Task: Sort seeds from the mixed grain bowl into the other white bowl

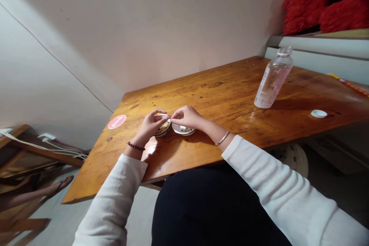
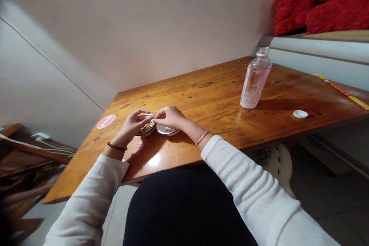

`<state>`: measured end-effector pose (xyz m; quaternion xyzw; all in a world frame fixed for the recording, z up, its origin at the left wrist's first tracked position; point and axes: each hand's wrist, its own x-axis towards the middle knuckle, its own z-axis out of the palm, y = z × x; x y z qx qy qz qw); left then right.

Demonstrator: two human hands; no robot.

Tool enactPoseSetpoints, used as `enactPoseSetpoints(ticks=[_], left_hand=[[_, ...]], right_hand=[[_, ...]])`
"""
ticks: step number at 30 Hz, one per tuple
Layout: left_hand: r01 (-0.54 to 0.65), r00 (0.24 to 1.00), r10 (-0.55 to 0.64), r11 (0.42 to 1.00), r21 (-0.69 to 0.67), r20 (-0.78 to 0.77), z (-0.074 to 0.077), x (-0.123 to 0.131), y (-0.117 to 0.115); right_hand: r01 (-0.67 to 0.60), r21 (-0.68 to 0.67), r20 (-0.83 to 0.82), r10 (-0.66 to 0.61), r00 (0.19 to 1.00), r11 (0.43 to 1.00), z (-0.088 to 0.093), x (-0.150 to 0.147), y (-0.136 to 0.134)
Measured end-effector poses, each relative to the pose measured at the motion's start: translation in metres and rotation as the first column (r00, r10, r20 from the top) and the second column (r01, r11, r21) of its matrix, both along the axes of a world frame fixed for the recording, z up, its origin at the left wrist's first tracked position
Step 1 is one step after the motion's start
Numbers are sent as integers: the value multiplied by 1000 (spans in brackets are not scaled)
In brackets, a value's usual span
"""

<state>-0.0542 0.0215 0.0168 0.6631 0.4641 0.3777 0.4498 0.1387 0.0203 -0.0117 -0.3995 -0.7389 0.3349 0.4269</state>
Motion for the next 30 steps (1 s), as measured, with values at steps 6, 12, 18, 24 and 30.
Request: enactPoseSetpoints(ticks=[6, 12, 18, 24, 30], left_hand=[[0, 1000, 1, 1000, 9, -11, -2, 0, 2], [29, 999, -29, 1000, -4, 19, -4, -1, 4], [44, 999, -44, 999, 23, -23, -5, -4, 5], [58, 995, -55, 998, 30, -79, -2, -4, 0], [77, 992, -70, 995, 60, -103, 0, -5, -3]], right_hand=[[3, 11, 14, -3, 1000, 1000, 0, 0, 0], [28, 3, 56, -28, 998, 1000, 1, 1, 0], [-6, -12, 36, 7, 999, 1000, -1, 0, 1], [10, -56, 25, -9, 1000, 998, -5, -1, 3], [16, -67, 12, -15, 1000, 998, -3, -1, 0]])
